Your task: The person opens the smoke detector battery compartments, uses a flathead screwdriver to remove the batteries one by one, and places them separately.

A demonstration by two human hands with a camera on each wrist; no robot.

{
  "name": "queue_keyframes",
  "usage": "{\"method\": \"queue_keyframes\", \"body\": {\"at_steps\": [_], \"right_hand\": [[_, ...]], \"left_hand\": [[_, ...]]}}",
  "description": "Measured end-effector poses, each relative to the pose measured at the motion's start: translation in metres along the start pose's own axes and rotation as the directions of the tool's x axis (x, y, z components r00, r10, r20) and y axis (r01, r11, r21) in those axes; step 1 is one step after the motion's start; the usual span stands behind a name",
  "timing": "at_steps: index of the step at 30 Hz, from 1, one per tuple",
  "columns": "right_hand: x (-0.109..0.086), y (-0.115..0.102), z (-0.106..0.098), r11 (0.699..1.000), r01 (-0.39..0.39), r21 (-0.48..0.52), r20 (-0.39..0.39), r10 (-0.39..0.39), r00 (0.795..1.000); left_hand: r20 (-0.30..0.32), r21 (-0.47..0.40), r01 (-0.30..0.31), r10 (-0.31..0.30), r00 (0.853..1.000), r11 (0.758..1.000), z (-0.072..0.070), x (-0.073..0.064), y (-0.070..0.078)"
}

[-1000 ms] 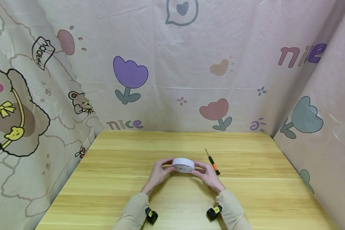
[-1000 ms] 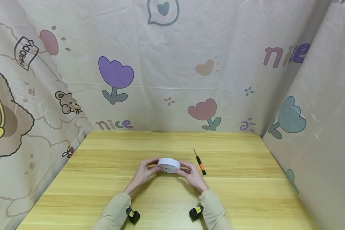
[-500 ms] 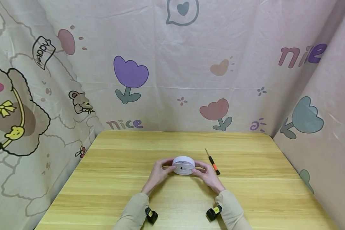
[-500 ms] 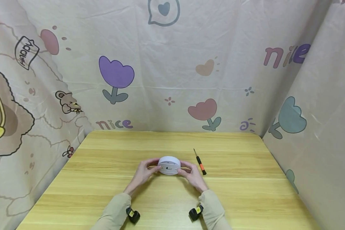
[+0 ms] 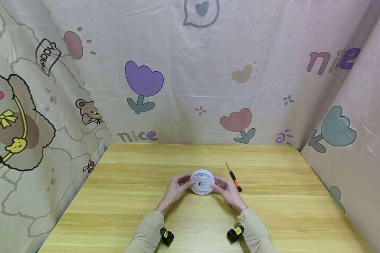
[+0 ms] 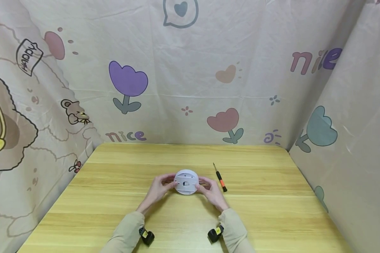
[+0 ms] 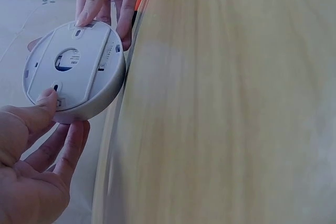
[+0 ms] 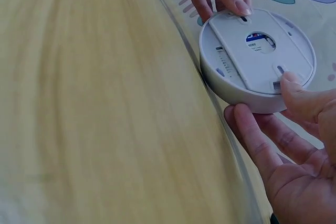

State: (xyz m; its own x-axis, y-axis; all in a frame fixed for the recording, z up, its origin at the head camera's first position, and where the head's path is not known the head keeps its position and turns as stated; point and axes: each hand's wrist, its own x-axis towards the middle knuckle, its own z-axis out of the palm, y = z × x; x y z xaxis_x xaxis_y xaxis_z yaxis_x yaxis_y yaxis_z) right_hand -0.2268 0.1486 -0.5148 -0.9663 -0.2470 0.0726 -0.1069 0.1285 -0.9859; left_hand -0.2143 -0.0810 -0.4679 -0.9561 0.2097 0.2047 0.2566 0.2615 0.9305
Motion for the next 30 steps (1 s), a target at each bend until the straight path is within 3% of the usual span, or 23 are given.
{"method": "queue_keyframes", "body": {"at_steps": [10,17,23,30], "right_hand": [[-0.001,-0.004,0.001,1.0,-0.005,0.0,-0.005,0.005,1.0],[-0.002,-0.004,0.0,0.998,-0.05,-0.033,-0.041,0.049,0.998],[-0.002,-0.002,0.0,0.999,-0.048,0.024,-0.004,0.049,0.999],[-0.002,-0.001,0.0,0.994,-0.047,0.096,0.032,0.044,0.999]], "left_hand": [[0.025,0.02,0.016,-0.017,1.0,1.0,0.001,-0.001,0.001],[0.039,0.01,0.033,-0.034,0.999,0.999,0.002,-0.001,0.001],[0.046,0.014,0.047,-0.048,0.998,0.999,0.003,-0.001,0.001],[0.039,0.072,0.007,-0.01,0.999,0.997,0.005,0.004,-0.02]]}}
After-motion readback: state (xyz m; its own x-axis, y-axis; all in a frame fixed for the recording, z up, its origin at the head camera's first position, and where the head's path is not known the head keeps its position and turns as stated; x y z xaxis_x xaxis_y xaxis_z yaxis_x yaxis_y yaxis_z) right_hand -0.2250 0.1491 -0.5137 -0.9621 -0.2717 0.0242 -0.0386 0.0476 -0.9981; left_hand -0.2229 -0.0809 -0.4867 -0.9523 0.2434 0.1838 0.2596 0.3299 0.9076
